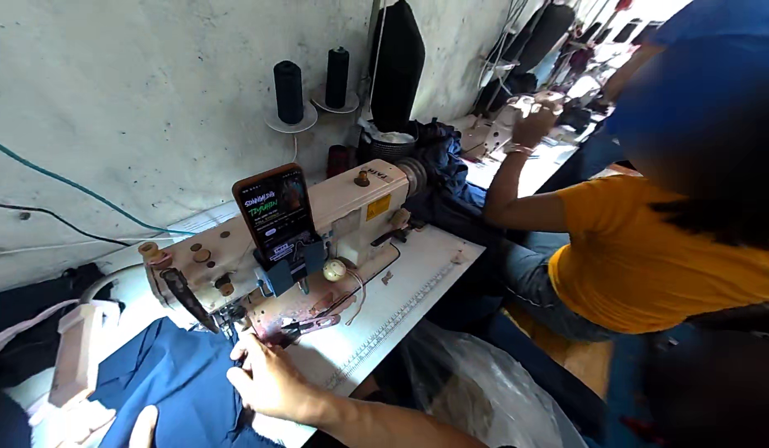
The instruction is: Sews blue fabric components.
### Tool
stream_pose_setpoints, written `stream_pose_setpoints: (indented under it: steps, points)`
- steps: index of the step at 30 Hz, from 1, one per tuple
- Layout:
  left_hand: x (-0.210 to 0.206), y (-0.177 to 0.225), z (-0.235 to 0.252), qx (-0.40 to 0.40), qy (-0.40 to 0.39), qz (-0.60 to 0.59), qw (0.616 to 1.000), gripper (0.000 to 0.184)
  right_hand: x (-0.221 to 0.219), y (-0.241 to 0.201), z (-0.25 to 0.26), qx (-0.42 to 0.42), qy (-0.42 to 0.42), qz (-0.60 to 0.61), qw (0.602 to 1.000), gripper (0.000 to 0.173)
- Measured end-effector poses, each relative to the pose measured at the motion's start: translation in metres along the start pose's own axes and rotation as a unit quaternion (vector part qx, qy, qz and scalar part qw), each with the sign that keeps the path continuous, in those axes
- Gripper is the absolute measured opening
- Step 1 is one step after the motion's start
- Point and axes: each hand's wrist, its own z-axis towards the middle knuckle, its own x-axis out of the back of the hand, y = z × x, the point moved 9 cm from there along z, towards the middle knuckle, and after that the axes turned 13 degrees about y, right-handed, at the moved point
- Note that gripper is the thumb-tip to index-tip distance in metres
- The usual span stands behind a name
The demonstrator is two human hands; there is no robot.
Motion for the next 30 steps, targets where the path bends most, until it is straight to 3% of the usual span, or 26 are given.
stream_pose_setpoints:
  steps: [5, 11, 16, 18, 20, 21, 23, 30]
  points:
    - [-0.004, 0.016, 0.004, -0.011, 0.000, 0.038, 0.999, 0.062, 0.034, -0.006, 0.004, 0.126, 0.094, 0.012, 0.987, 0.026]
    - [0.006, 0.008, -0.029, 0.084, -0.052, 0.103, 0.990, 0.048, 0.017, 0.002, -0.014, 0.174, 0.037, -0.180, 0.967, 0.032]
    - [0.001, 0.027, -0.006, -0.039, -0.037, 0.319, 0.946, 0.042, 0.005, -0.007, -0.021, 0.178, 0.036, -0.205, 0.962, 0.036]
    - [-0.022, 0.062, 0.003, -0.172, -0.070, 0.249, 0.951, 0.037, 0.006, -0.006, -0.020, 0.184, 0.038, -0.202, 0.961, 0.036]
    - [-0.055, 0.079, -0.005, -0.292, -0.170, 0.083, 0.938, 0.033, 0.006, -0.006, -0.021, 0.187, 0.040, -0.205, 0.960, 0.032]
    - [-0.072, 0.073, -0.012, -0.314, -0.229, 0.013, 0.921, 0.035, 0.007, -0.006, -0.021, 0.189, 0.043, -0.203, 0.960, 0.031]
    - [-0.091, 0.047, -0.018, -0.314, -0.293, -0.039, 0.902, 0.039, 0.009, -0.004, -0.020, 0.186, 0.043, -0.194, 0.962, 0.033]
    - [-0.092, 0.033, -0.014, -0.338, -0.287, -0.009, 0.896, 0.041, 0.009, -0.003, -0.020, 0.178, 0.048, -0.184, 0.966, 0.034]
